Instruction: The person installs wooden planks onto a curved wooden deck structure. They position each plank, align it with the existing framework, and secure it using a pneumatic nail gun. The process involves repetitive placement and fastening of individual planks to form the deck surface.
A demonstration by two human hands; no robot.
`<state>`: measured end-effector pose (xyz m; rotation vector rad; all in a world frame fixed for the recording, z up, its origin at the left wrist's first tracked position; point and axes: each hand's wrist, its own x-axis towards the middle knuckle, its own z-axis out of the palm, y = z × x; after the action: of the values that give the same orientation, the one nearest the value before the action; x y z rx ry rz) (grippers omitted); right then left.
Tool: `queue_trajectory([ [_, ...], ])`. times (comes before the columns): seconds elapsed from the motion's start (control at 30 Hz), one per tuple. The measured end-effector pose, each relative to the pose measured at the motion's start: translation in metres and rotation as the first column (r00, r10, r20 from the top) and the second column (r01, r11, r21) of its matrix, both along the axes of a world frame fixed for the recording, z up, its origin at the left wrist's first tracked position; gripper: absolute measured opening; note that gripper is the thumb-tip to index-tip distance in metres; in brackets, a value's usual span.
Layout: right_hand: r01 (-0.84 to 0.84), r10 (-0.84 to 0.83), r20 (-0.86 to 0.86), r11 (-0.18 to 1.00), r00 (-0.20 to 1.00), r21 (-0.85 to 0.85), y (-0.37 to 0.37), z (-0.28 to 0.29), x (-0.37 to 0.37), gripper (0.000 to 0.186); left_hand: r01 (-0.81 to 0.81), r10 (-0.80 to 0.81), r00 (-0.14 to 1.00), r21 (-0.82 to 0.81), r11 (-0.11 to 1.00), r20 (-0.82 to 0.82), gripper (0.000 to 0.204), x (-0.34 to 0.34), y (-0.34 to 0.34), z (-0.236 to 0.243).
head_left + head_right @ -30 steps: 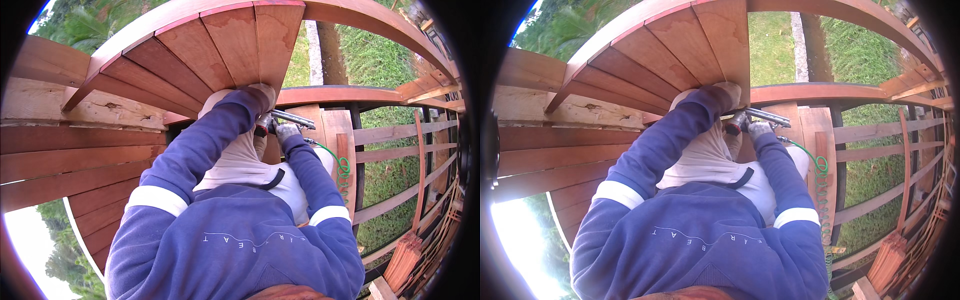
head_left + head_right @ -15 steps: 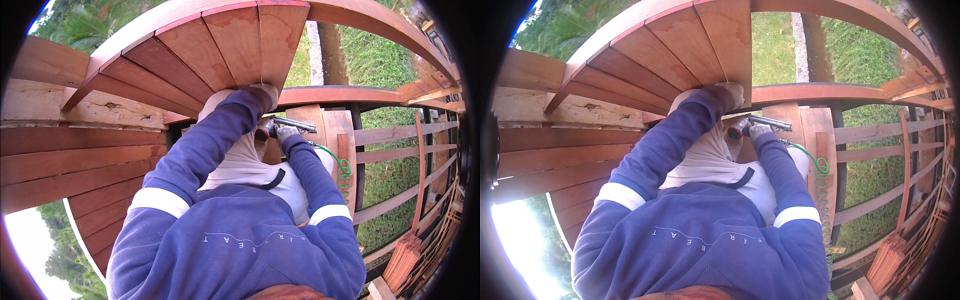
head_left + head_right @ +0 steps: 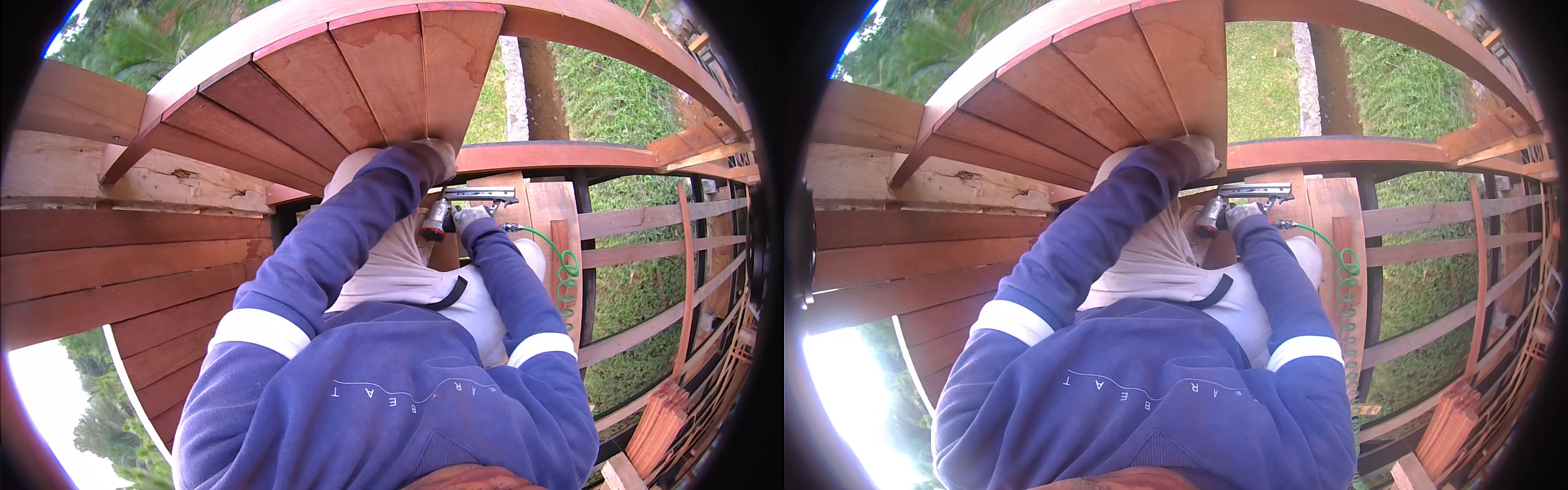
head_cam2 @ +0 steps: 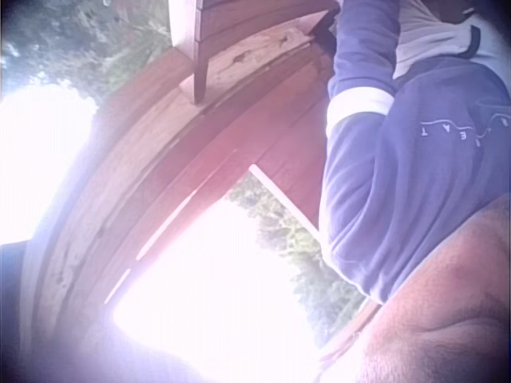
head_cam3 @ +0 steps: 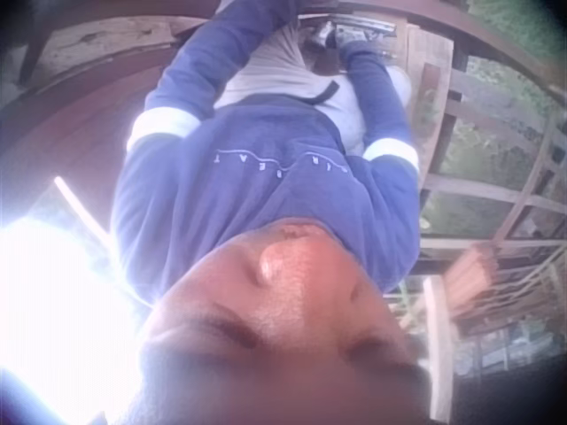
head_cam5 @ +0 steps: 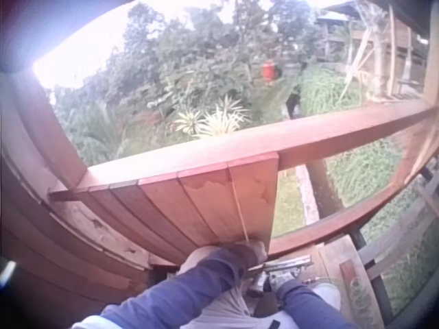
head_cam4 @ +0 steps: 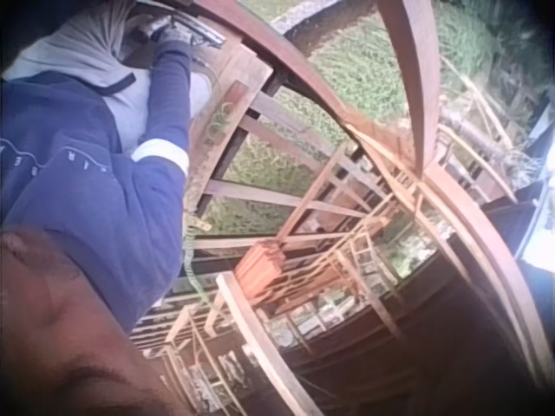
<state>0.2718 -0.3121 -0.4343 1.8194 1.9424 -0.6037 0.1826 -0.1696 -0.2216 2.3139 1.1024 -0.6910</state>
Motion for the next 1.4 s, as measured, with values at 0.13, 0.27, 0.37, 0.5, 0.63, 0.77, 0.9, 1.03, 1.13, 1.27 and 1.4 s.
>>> queue_trajectory([
  [0.13, -0.134, 0.133, 0.027, 0.99, 0.991, 0.05, 0.004, 0.01, -0.001, 0.034, -0.008, 0.008, 1.0, -0.011, 1.0, 0.016, 0.041, -0.003, -0.001, 0.006],
  [0.27, -0.195, 0.192, 0.048, 0.978, 0.98, 0.075, 0.009, 0.002, 0.001, 0.037, -0.026, 0.026, 0.999, -0.013, 1.0, 0.032, 0.04, -0.003, -0.006, 0.015],
  [0.37, -0.207, 0.204, 0.046, 0.976, 0.978, 0.067, 0.015, -0.001, 0.002, 0.038, -0.026, 0.027, 0.999, -0.026, 0.999, 0.036, 0.039, -0.003, -0.003, 0.01],
  [0.5, -0.206, 0.204, 0.045, 0.977, 0.978, 0.051, 0.017, -0.005, 0.002, 0.038, -0.044, 0.045, 0.998, -0.024, 0.999, 0.036, 0.038, -0.002, -0.003, 0.008],
  [0.63, -0.198, 0.196, 0.046, 0.979, 0.98, 0.04, 0.018, -0.006, 0.003, 0.039, -0.041, 0.042, 0.999, -0.014, 0.999, 0.034, 0.039, -0.002, -0.002, 0.006],
  [0.77, -0.184, 0.183, 0.046, 0.982, 0.982, 0.031, 0.018, -0.006, 0.004, 0.039, -0.039, 0.04, 0.998, -0.01, 0.999, 0.052, 0.04, -0.002, -0.002, 0.006],
  [0.9, -0.171, 0.17, 0.049, 0.985, 0.984, 0.017, 0.017, -0.007, 0.006, 0.039, -0.024, 0.025, 0.998, -0.022, 0.999, 0.054, 0.039, -0.004, -0.003, 0.008],
  [1.03, -0.156, 0.156, 0.045, 0.988, 0.987, -0.002, 0.017, -0.011, 0.006, 0.04, -0.029, 0.03, 0.998, -0.022, 0.999, 0.062, 0.04, -0.003, -0.002, 0.005],
  [1.13, -0.146, 0.146, 0.041, 0.989, 0.988, -0.006, 0.017, -0.012, 0.006, 0.04, -0.039, 0.039, 0.997, -0.006, 0.999, 0.064, 0.043, -0.003, -0.001, -0.001],
  [1.27, -0.107, 0.106, 0.055, 0.994, 0.993, 0.026, 0.006, -0.015, 0.009, 0.04, -0.047, 0.048, 0.996, -0.016, 0.999, 0.071, 0.043, -0.003, -0.002, 0.0],
  [1.4, -0.104, 0.098, 0.076, 0.992, 0.992, 0.076, -0.005, -0.02, 0.02, 0.038, -0.032, 0.033, 0.998, -0.02, 0.999, 0.062, 0.044, -0.004, 0.001, -0.006],
])
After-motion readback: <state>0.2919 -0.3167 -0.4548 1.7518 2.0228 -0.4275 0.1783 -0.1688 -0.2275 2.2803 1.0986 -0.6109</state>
